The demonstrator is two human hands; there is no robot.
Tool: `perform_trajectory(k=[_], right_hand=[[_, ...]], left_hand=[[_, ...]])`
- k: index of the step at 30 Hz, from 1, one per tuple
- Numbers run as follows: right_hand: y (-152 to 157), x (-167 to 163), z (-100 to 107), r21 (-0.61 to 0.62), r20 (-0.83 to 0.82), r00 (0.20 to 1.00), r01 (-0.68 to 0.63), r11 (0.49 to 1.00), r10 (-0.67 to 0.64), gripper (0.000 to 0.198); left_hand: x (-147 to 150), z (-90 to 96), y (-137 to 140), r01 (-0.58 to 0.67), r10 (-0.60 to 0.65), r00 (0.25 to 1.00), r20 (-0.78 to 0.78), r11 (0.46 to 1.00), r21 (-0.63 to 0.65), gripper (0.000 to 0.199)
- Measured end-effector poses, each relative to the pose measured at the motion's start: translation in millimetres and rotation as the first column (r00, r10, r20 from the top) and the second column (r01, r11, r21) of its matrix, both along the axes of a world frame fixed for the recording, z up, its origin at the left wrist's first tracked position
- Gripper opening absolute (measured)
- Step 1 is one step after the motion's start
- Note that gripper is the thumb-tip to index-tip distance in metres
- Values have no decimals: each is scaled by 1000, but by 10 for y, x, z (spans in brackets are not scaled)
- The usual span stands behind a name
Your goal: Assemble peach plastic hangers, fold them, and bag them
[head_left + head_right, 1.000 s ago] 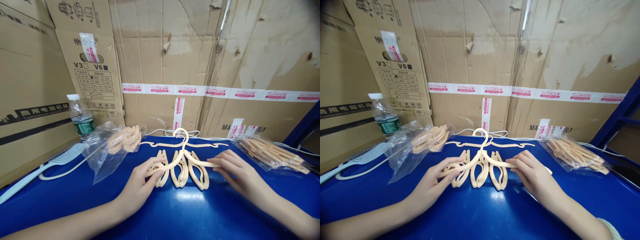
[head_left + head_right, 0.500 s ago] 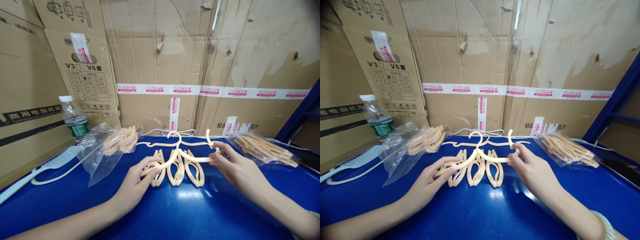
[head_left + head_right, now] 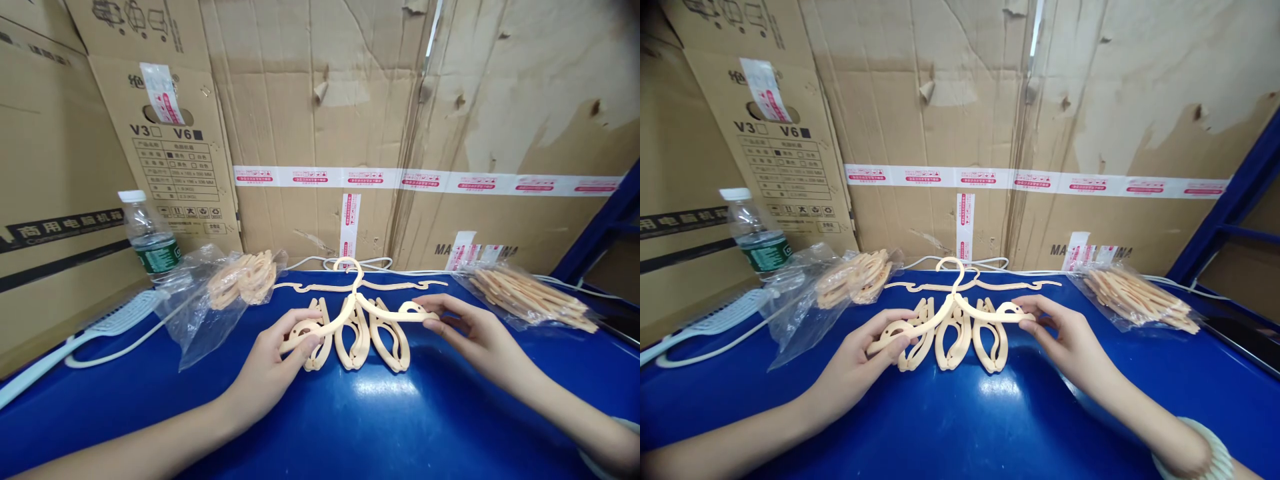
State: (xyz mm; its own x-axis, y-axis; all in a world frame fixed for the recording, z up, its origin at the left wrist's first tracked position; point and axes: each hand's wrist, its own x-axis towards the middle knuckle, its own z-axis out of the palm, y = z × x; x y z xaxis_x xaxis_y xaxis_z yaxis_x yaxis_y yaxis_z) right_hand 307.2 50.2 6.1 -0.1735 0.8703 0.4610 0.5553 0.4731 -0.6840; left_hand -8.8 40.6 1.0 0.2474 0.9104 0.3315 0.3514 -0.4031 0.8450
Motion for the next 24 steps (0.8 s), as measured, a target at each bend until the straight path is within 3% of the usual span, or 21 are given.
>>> perform_trajectory(k=[5,12,19,24], right_hand=[[7,-21,61,-72,-137,991,-10,997,0,41],[2,-21,76,-184,-395,918,-71,980,-7,36],[-30,-102,2,-215,-491,871,-111,970,-9,44],[-77,-204,-52,-258,-610,791,-141,956,-48,45]], left_hand=[[21,13,10,-37,40,997,72,998,-46,19],[31,3,25,41,-18,984,178,991,-128,21],[40,-12,-19,137,-97,966,239,978,-159,23],[50,-26,-12,162,-126,962,244,977,-135,25]])
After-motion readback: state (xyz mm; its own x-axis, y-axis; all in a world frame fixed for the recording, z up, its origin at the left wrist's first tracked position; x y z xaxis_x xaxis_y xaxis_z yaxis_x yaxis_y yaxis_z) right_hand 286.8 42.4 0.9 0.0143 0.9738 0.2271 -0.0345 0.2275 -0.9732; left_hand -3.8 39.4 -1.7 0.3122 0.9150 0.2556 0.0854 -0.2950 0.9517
